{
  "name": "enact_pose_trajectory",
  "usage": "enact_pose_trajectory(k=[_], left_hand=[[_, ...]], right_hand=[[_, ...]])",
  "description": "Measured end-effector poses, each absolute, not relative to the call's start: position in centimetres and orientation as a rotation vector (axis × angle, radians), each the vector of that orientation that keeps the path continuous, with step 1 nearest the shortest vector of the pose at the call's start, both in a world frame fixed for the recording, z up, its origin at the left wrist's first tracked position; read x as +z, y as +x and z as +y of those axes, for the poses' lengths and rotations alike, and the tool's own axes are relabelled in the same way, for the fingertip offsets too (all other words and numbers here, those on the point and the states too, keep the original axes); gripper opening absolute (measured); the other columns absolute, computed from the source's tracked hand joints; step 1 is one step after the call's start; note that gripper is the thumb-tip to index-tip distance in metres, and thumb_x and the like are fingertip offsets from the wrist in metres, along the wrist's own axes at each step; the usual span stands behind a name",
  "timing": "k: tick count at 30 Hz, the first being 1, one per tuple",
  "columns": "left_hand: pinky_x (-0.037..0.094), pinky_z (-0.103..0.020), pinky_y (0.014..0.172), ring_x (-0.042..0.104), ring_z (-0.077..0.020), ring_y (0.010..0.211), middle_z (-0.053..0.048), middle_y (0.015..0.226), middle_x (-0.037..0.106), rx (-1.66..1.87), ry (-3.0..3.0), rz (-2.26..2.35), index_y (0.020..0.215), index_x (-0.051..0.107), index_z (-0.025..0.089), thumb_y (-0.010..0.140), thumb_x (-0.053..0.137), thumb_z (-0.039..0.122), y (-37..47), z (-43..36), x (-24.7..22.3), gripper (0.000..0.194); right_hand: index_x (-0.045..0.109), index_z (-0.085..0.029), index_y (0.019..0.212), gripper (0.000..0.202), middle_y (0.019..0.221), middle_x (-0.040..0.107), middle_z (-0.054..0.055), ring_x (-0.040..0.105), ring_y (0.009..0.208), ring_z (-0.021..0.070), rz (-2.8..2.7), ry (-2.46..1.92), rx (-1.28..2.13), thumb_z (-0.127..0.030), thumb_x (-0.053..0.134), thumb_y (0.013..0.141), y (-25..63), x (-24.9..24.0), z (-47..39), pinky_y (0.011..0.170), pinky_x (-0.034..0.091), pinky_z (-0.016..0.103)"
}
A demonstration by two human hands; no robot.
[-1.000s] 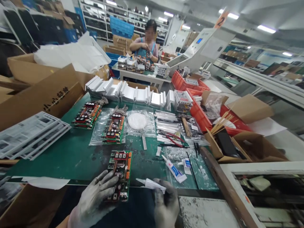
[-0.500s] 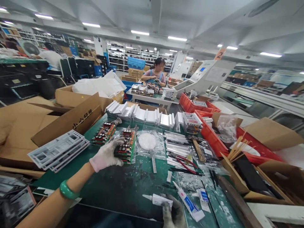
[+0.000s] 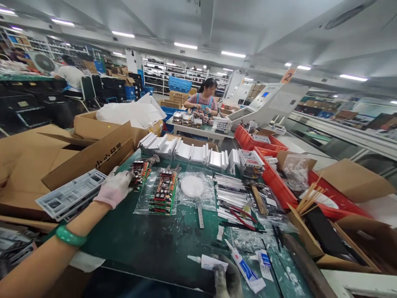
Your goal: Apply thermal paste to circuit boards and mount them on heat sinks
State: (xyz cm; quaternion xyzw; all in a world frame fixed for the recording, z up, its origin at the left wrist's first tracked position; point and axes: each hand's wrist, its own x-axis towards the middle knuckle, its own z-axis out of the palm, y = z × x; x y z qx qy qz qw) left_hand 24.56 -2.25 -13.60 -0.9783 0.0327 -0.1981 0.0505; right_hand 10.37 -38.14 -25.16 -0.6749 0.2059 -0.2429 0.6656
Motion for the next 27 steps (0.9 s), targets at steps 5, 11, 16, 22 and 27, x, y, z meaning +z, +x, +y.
enact_pose_trajectory(k=[5,11,16,22,27], left_hand=[[0.049,-0.046,0.097,0.067,-0.028,0.094,-0.009,0.099,0.07,-1.112,-2.907,0.366,0.108,0.061,0.019,0.087,0.065,0.032,18.1,-5.1,-12.8,0.024],[0.051,-0.027,0.08,0.065,-0.0132,0.074,0.001,0.077,0.068,-1.458,-3.052,1.064,0.097,0.061,0.021,0.102,0.045,0.025,8.6,-12.9,-15.6,0.017],[0.052,-0.029,0.065,0.064,-0.0142,0.067,0.0,0.075,0.069,-1.214,-3.289,1.213,0.1,0.063,0.02,0.103,0.041,0.029,6.2,-16.4,-20.5,0.024],[0.051,-0.037,0.09,0.069,-0.0198,0.09,-0.003,0.092,0.074,-1.318,-3.251,1.085,0.109,0.063,0.022,0.094,0.053,0.044,6.6,-15.7,-23.6,0.029],[0.032,-0.042,0.116,0.06,-0.0275,0.119,-0.012,0.117,0.07,-1.201,-3.16,0.925,0.123,0.058,0.013,0.085,0.056,0.059,6.8,-14.9,-25.0,0.06]], right_hand=[[0.065,-0.019,0.112,0.057,0.078,0.071,0.003,0.068,0.076,0.0237,0.521,-1.291,-0.428,-0.063,0.071,0.075,10.7,-25.9,-39.2,0.066,0.054,0.032],[0.065,-0.021,0.104,0.051,0.077,0.069,0.001,0.067,0.073,0.0201,0.557,-1.247,-0.417,-0.058,0.076,0.07,11.3,-24.8,-38.9,0.067,0.056,0.029],[0.063,-0.022,0.101,0.042,0.085,0.069,0.001,0.065,0.074,0.0174,0.426,-1.293,-0.362,-0.056,0.071,0.077,11.5,-23.1,-37.0,0.068,0.055,0.027],[0.062,-0.022,0.103,0.041,0.077,0.065,-0.002,0.059,0.063,0.0135,0.374,-1.351,-0.295,-0.057,0.068,0.081,12.4,-22.6,-36.2,0.061,0.05,0.025],[0.068,-0.018,0.101,0.046,0.098,0.073,0.007,0.066,0.087,0.0223,0.326,-1.557,-0.244,-0.054,0.076,0.072,13.0,-21.9,-35.8,0.077,0.054,0.033]])
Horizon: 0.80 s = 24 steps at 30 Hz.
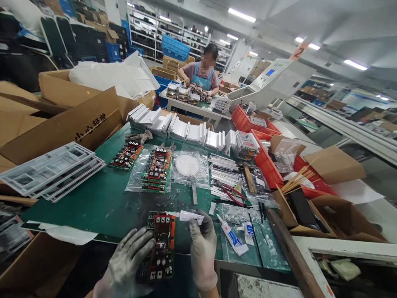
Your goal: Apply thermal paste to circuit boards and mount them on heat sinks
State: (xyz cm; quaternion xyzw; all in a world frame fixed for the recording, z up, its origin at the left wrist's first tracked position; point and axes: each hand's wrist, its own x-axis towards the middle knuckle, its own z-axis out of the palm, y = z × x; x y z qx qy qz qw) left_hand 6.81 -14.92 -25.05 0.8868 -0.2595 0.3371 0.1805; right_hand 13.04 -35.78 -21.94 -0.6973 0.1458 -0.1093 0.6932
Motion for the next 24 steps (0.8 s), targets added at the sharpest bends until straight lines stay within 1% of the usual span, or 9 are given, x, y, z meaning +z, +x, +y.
enact_pose_trajectory(k=[3,8,11,14,16,19,22,24], left_hand=[[0.026,-0.041,0.12,0.061,-0.0271,0.119,-0.01,0.115,0.071,0.946,2.461,-0.724,0.122,0.059,0.015,0.082,0.059,0.059,6.8,-14.9,-25.7,0.059],[0.027,-0.04,0.12,0.063,-0.0265,0.115,-0.007,0.114,0.072,0.958,2.431,-0.668,0.122,0.061,0.02,0.078,0.064,0.059,6.7,-15.1,-26.0,0.059],[0.029,-0.042,0.118,0.063,-0.0274,0.115,-0.007,0.115,0.072,0.946,2.442,-0.664,0.122,0.06,0.02,0.075,0.067,0.057,6.6,-15.1,-26.2,0.061],[0.029,-0.042,0.118,0.062,-0.0275,0.115,-0.007,0.114,0.072,0.949,2.428,-0.662,0.123,0.059,0.02,0.075,0.067,0.054,6.5,-15.1,-26.5,0.059],[0.031,-0.043,0.117,0.062,-0.0281,0.116,-0.008,0.114,0.072,0.953,2.427,-0.661,0.125,0.058,0.02,0.074,0.067,0.052,6.5,-15.1,-26.6,0.061],[0.033,-0.043,0.115,0.062,-0.0286,0.116,-0.008,0.114,0.071,0.939,2.429,-0.66,0.128,0.057,0.021,0.073,0.068,0.052,6.5,-15.1,-26.6,0.064],[0.028,-0.042,0.119,0.062,-0.0274,0.117,-0.007,0.112,0.072,0.945,2.398,-0.647,0.126,0.058,0.021,0.076,0.067,0.054,6.6,-15.2,-26.5,0.061],[0.025,-0.04,0.121,0.061,-0.0265,0.118,-0.007,0.113,0.072,0.937,2.387,-0.651,0.124,0.059,0.02,0.078,0.065,0.055,6.6,-15.2,-26.3,0.058]], right_hand=[[0.07,-0.019,0.097,0.039,0.098,0.075,0.008,0.068,0.085,0.0227,0.231,-1.643,-0.275,-0.052,0.072,0.076,13.1,-21.1,-35.1,0.076,0.055,0.035],[0.071,-0.021,0.097,0.024,0.097,0.076,0.007,0.071,0.084,0.0213,-0.026,-1.81,-0.362,-0.041,0.065,0.085,13.2,-19.8,-33.8,0.073,0.057,0.031],[0.071,-0.022,0.098,0.02,0.096,0.076,0.006,0.072,0.083,0.0204,-0.173,-1.918,-0.342,-0.036,0.061,0.088,13.4,-19.2,-33.1,0.072,0.058,0.03],[0.07,-0.023,0.098,0.017,0.094,0.076,0.004,0.072,0.083,0.0192,-0.294,-1.993,-0.379,-0.033,0.058,0.091,13.6,-18.7,-32.8,0.073,0.058,0.029],[0.069,-0.023,0.097,0.015,0.092,0.075,0.004,0.071,0.082,0.0187,-0.343,-2.027,-0.422,-0.033,0.058,0.091,13.7,-18.3,-33.0,0.072,0.058,0.029],[0.068,-0.023,0.095,0.018,0.089,0.074,0.004,0.07,0.079,0.0193,-0.343,-2.07,-0.465,-0.038,0.059,0.091,13.8,-17.9,-33.9,0.068,0.058,0.029],[0.068,-0.022,0.092,0.023,0.087,0.074,0.005,0.07,0.076,0.0198,-0.277,-2.112,-0.516,-0.043,0.059,0.092,13.7,-17.9,-35.0,0.065,0.058,0.03],[0.068,-0.023,0.09,0.022,0.085,0.074,0.004,0.071,0.074,0.0191,-0.259,-2.106,-0.581,-0.043,0.06,0.092,13.3,-18.3,-35.4,0.063,0.058,0.029]])
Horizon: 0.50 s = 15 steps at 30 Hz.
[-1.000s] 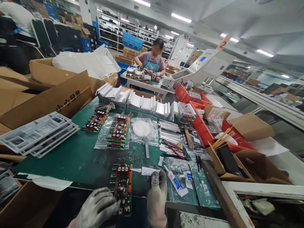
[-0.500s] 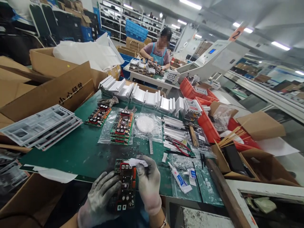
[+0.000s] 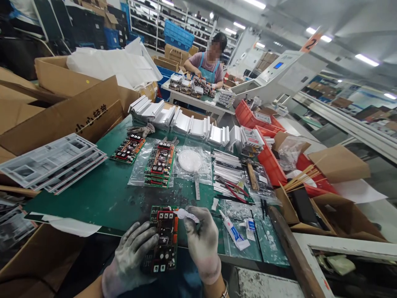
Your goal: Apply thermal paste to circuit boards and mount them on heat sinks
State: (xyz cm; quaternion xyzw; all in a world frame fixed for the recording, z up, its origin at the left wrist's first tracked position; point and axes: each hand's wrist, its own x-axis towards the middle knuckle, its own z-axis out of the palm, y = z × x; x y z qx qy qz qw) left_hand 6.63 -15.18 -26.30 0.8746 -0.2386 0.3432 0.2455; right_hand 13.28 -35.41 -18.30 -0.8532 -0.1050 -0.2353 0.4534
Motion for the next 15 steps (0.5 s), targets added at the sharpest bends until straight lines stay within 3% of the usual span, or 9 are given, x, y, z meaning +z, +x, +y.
enact_pose_trajectory(k=[9,15], left_hand=[[0.033,-0.044,0.116,0.062,-0.0286,0.117,-0.007,0.114,0.071,0.878,2.408,-0.612,0.128,0.056,0.023,0.073,0.067,0.053,6.4,-15.3,-26.6,0.064],[0.03,-0.042,0.119,0.062,-0.0271,0.118,-0.007,0.114,0.072,0.866,2.383,-0.605,0.123,0.058,0.021,0.077,0.065,0.052,6.5,-15.5,-26.1,0.057]], right_hand=[[0.062,-0.024,0.1,0.008,0.092,0.072,0.005,0.072,0.084,0.019,-0.479,-1.995,-0.766,-0.022,0.056,0.095,9.9,-22.0,-36.0,0.068,0.061,0.031],[0.062,-0.024,0.107,0.013,0.088,0.073,0.007,0.067,0.067,0.0162,-0.824,-2.079,-0.861,-0.02,0.054,0.098,9.9,-20.7,-35.0,0.056,0.057,0.03]])
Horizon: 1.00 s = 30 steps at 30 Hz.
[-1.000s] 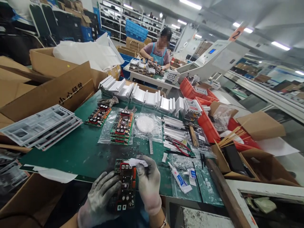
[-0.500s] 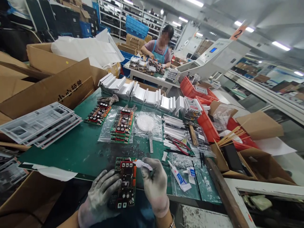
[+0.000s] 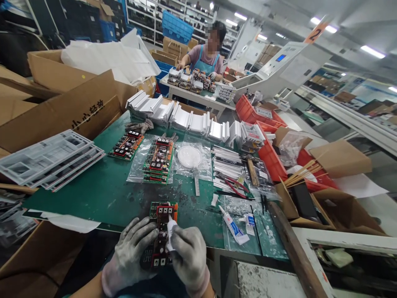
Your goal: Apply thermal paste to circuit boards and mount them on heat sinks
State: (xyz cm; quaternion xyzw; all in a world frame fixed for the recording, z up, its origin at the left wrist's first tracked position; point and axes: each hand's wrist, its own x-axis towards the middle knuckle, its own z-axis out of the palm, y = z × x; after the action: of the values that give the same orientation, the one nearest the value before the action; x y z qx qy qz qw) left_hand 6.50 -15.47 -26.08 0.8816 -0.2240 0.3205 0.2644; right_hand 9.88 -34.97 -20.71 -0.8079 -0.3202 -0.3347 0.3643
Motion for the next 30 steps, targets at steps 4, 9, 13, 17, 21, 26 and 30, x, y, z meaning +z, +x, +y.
enact_pose_trajectory(k=[4,9,13,17,21,26,30], left_hand=[[0.031,-0.04,0.117,0.063,-0.0258,0.115,-0.007,0.113,0.072,0.88,2.402,-0.612,0.121,0.059,0.019,0.081,0.061,0.05,6.6,-15.6,-25.5,0.051],[0.039,-0.041,0.113,0.066,-0.026,0.109,-0.012,0.107,0.072,0.971,2.396,-0.598,0.119,0.059,0.013,0.084,0.055,0.045,6.8,-16.0,-25.2,0.048],[0.037,-0.04,0.114,0.067,-0.0251,0.107,-0.012,0.105,0.072,0.994,2.388,-0.563,0.118,0.06,0.014,0.085,0.054,0.045,6.8,-16.2,-25.2,0.046],[0.033,-0.04,0.116,0.065,-0.0256,0.112,-0.009,0.11,0.072,0.9,2.397,-0.595,0.12,0.059,0.017,0.084,0.058,0.05,6.7,-15.8,-25.3,0.049],[0.029,-0.04,0.118,0.061,-0.0265,0.118,-0.007,0.115,0.071,0.825,2.407,-0.632,0.124,0.058,0.02,0.078,0.065,0.052,6.6,-15.4,-25.5,0.056],[0.026,-0.04,0.119,0.06,-0.0267,0.12,-0.007,0.116,0.071,0.808,2.403,-0.633,0.123,0.059,0.02,0.079,0.065,0.055,6.6,-15.3,-25.6,0.056],[0.025,-0.04,0.119,0.059,-0.0267,0.121,-0.008,0.115,0.071,0.808,2.382,-0.627,0.121,0.06,0.018,0.085,0.058,0.058,6.6,-15.5,-25.7,0.054]], right_hand=[[0.066,-0.017,0.098,0.02,0.083,0.075,0.007,0.066,0.066,0.0151,-1.135,-2.153,-0.929,-0.011,0.047,0.1,10.3,-18.5,-32.9,0.056,0.052,0.029],[0.068,-0.017,0.091,0.028,0.085,0.076,0.004,0.062,0.062,0.0138,-1.236,-2.172,-0.938,-0.012,0.043,0.102,10.5,-17.6,-31.0,0.054,0.047,0.03],[0.07,-0.017,0.093,0.029,0.087,0.076,0.006,0.063,0.065,0.0147,-1.201,-2.221,-0.922,-0.011,0.043,0.101,10.4,-17.5,-30.8,0.057,0.048,0.03],[0.07,-0.016,0.098,0.023,0.087,0.075,0.007,0.065,0.069,0.0156,-1.159,-2.196,-0.885,-0.011,0.048,0.099,9.9,-18.0,-32.2,0.058,0.049,0.03],[0.069,-0.022,0.105,0.015,0.092,0.075,0.006,0.069,0.073,0.0164,-0.84,-2.138,-0.817,-0.016,0.058,0.096,8.8,-19.9,-34.8,0.063,0.055,0.028],[0.066,-0.026,0.106,0.013,0.094,0.075,0.004,0.073,0.082,0.0191,-0.15,-1.808,-0.543,-0.033,0.06,0.097,7.0,-21.8,-37.2,0.066,0.061,0.028],[0.066,-0.027,0.103,0.017,0.09,0.074,0.003,0.072,0.079,0.0171,-0.273,-1.767,-0.361,-0.042,0.06,0.097,6.2,-21.5,-36.9,0.067,0.06,0.025]])
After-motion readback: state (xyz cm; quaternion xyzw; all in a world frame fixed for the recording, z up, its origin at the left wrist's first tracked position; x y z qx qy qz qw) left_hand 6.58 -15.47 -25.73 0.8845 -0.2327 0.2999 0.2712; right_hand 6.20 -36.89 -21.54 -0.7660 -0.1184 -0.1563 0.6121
